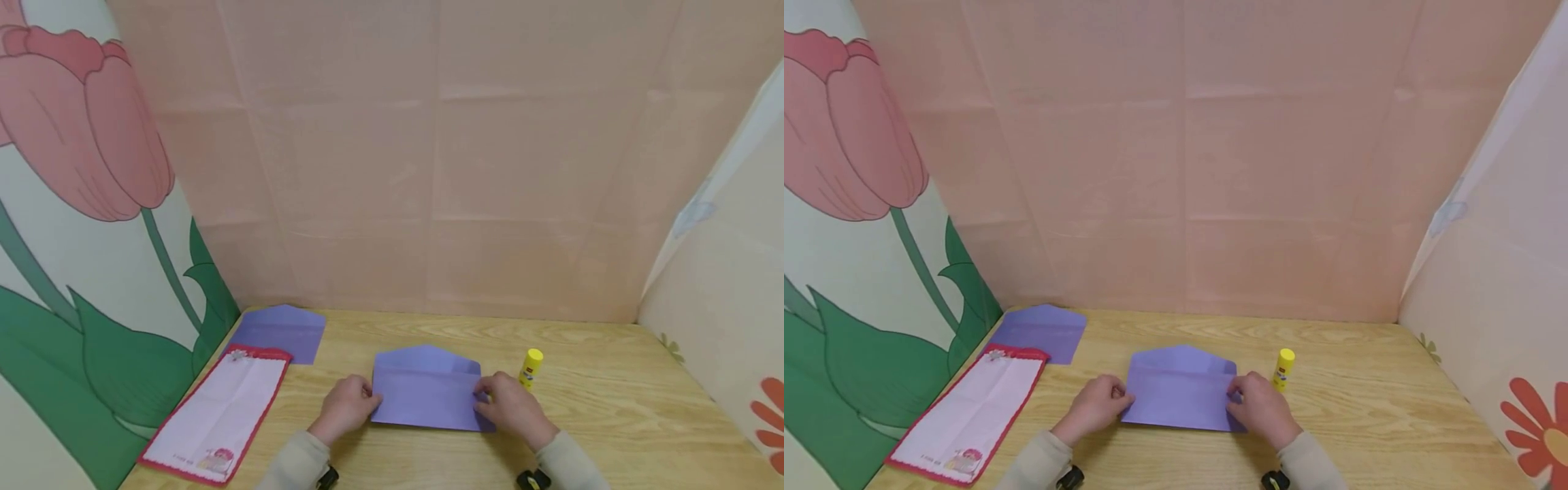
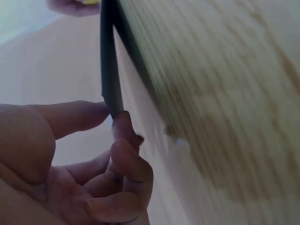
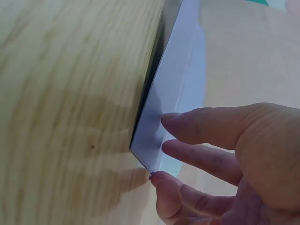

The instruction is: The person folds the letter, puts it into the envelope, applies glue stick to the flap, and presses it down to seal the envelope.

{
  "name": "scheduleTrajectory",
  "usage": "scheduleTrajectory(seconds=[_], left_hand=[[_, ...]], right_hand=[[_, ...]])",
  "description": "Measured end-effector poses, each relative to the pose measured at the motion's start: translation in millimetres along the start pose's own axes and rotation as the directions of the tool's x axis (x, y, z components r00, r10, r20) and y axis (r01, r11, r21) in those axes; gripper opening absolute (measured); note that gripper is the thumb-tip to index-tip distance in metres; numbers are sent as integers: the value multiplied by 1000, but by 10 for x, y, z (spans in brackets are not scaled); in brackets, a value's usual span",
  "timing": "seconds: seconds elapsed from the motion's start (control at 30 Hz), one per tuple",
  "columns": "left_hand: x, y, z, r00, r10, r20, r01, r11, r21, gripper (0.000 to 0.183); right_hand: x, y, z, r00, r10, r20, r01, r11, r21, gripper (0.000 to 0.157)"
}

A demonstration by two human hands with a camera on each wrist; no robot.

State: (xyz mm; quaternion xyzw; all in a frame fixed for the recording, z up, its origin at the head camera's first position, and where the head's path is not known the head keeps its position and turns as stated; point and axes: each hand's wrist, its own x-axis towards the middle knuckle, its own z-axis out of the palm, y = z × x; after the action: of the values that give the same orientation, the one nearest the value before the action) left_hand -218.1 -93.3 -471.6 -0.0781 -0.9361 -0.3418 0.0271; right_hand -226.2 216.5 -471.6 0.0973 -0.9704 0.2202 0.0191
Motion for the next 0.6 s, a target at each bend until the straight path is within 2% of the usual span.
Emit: scheduleTrajectory(seconds=[0.37,0.5,0.6], left_hand=[[4,47,20,998,1,66,-5,998,59,31],[3,48,17,996,30,87,-35,997,66,39],[-2,41,20,992,66,106,-71,996,45,36]], right_hand=[[-22,-28,-11,1000,-14,-13,14,999,-39,19],[-18,-36,-11,1000,-6,-2,6,999,-51,24],[-20,-40,-5,1000,3,5,-3,998,-57,27]])
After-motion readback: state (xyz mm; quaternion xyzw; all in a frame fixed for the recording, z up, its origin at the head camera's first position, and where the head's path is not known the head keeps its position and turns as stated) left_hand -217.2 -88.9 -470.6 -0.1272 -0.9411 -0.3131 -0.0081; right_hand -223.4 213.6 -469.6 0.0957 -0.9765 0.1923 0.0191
